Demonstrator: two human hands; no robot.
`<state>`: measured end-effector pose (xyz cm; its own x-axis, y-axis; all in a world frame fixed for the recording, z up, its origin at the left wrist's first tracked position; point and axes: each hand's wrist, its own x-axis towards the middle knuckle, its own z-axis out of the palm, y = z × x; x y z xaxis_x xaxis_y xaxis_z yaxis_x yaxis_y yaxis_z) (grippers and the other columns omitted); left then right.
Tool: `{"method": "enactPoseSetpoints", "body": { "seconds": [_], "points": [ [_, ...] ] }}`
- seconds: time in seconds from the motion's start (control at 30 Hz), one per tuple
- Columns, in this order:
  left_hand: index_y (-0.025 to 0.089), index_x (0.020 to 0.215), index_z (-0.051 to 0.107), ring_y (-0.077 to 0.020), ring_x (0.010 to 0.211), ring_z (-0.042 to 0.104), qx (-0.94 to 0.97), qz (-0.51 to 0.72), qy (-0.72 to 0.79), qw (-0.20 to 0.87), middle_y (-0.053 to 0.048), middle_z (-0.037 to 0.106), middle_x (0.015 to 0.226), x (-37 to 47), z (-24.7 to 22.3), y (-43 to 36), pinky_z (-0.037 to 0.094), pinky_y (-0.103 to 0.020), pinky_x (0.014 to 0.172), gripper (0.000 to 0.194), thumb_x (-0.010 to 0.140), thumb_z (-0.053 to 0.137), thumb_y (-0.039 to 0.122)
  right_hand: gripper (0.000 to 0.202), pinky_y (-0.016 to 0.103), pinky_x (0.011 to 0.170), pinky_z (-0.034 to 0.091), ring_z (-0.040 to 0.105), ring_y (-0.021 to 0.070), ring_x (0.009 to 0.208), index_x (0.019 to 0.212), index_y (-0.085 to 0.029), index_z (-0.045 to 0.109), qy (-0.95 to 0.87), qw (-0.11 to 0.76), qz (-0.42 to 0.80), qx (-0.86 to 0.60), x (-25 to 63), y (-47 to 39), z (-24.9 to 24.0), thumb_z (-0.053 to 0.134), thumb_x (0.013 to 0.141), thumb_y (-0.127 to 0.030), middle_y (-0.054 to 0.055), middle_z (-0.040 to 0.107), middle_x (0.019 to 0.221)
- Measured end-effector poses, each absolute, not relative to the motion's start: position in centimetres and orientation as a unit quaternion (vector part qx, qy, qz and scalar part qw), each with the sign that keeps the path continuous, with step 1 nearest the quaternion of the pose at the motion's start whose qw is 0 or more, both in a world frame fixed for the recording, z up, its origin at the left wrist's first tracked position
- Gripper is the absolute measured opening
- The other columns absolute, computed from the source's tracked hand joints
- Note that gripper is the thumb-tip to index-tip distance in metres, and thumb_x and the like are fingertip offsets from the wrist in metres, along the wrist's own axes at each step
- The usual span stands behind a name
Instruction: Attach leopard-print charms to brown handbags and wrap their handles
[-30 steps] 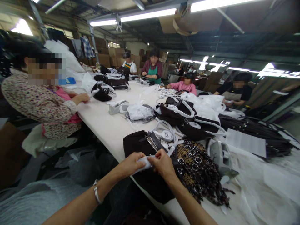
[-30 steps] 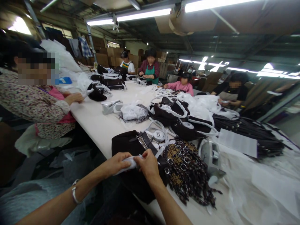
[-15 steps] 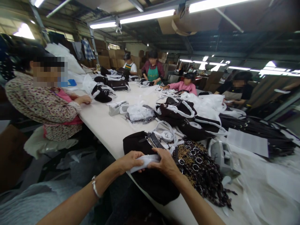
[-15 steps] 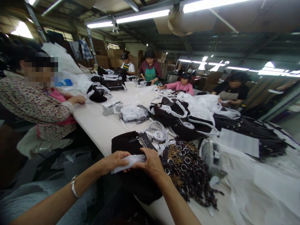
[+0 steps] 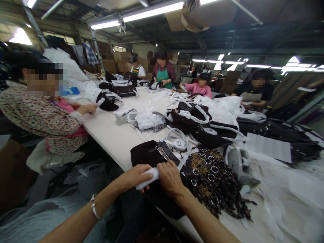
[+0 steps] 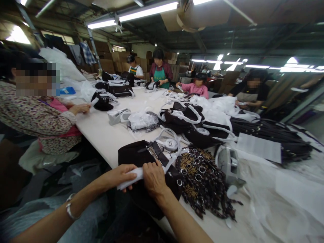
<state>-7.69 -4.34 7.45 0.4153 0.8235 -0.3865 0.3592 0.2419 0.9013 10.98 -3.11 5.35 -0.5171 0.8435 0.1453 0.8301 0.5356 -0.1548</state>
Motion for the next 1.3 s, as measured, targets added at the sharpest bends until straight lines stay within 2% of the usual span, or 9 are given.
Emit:
{"method": "enactPoseSetpoints", "body": {
  "seconds": [0.07,0.27,0.47,0.67,0.8,0.9,1.0,1.1,1.3],
  "points": [
    [0.019,0.114,0.049,-0.0154,0.062,0.061,0.633,0.193,0.552,0.508,-0.003,0.063,0.088,-8.1,8.0,-5.1,0.045,-0.021,0.044,0.039,0.08,0.056,0.036,0.023,0.041,0.097,0.039,0.061,0.0252,0.096,0.108,-0.016,0.064,-0.878,0.087,0.071,-0.466,11.5,-2.9,5.1,0.052,0.088,-0.013,0.01,0.069,0.098],
    [0.021,0.089,0.052,-0.0147,0.069,0.055,0.691,0.208,0.574,0.386,0.003,0.057,0.078,-9.2,8.8,-7.0,0.043,-0.024,0.062,0.015,0.078,0.058,0.03,0.096,0.04,0.111,0.03,0.045,0.0277,0.13,0.145,-0.024,0.044,-0.836,0.145,0.339,-0.406,17.9,-1.1,5.8,0.085,0.059,-0.037,0.009,0.051,0.143],
    [0.02,0.092,0.056,-0.0183,0.08,0.057,0.686,0.274,0.563,0.371,0.001,0.06,0.086,-9.1,7.9,-7.6,0.043,-0.028,0.075,0.013,0.083,0.055,0.03,0.062,0.037,0.095,0.042,0.061,0.0259,0.103,0.118,-0.027,0.07,-0.807,0.162,0.385,-0.418,19.9,0.5,5.7,0.086,0.058,-0.034,0.003,0.072,0.106],
    [0.022,0.099,0.059,-0.0219,0.09,0.061,0.706,0.282,0.591,0.268,-0.004,0.065,0.096,-9.6,7.1,-7.9,0.045,-0.033,0.086,0.016,0.09,0.048,0.027,0.018,0.029,0.081,0.044,0.063,0.0191,0.08,0.087,-0.024,0.077,-0.839,0.177,0.34,-0.385,17.6,1.0,4.0,0.073,0.077,-0.039,-0.001,0.071,0.079],
    [0.023,0.106,0.064,-0.0283,0.117,0.055,0.718,0.299,0.599,0.189,-0.009,0.065,0.117,-10.5,5.4,-8.0,0.038,-0.044,0.106,0.023,0.089,0.05,0.029,0.025,0.038,0.098,0.04,0.062,0.0228,0.097,0.1,-0.025,0.075,-0.844,0.212,0.285,-0.401,17.6,-0.2,5.0,0.073,0.078,-0.037,0.003,0.073,0.094],
    [0.023,0.134,0.048,-0.0311,0.135,0.041,0.629,0.382,0.658,0.159,-0.012,0.049,0.143,-11.3,3.7,-8.1,0.028,-0.05,0.115,0.056,0.082,0.062,0.038,0.037,0.039,0.106,0.037,0.058,0.0237,0.114,0.115,-0.026,0.068,-0.774,0.334,0.259,-0.471,19.9,-2.4,6.1,0.07,0.08,-0.035,0.006,0.068,0.118],
    [0.019,0.149,0.025,-0.0349,0.138,0.038,0.48,0.435,0.694,0.314,-0.018,0.037,0.151,-11.5,2.5,-8.0,0.039,-0.052,0.109,0.094,0.072,0.071,0.048,0.025,0.034,0.084,0.051,0.066,0.0233,0.089,0.092,-0.024,0.072,-0.651,0.362,0.268,-0.612,23.5,-5.1,5.4,0.06,0.085,-0.045,0.006,0.073,0.095],
    [0.017,0.144,0.034,-0.0346,0.125,0.053,0.352,0.391,0.631,0.57,-0.02,0.049,0.142,-11.2,2.4,-8.0,0.056,-0.044,0.088,0.087,0.075,0.067,0.057,0.039,0.03,0.051,0.05,0.062,0.0211,0.054,0.061,-0.024,0.063,-0.577,0.254,0.343,-0.696,26.0,-7.1,3.0,0.059,0.079,-0.058,0.003,0.063,0.054],
    [0.019,0.129,0.053,-0.0306,0.104,0.065,0.328,0.397,0.565,0.644,-0.012,0.067,0.118,-10.6,3.0,-7.8,0.059,-0.037,0.071,0.072,0.067,0.076,0.047,0.046,0.026,0.031,0.042,0.062,0.0201,0.042,0.08,-0.02,0.066,-0.478,0.233,0.505,-0.68,23.7,-6.8,-0.1,0.061,0.072,-0.064,0.007,0.069,0.068]
  ]
}}
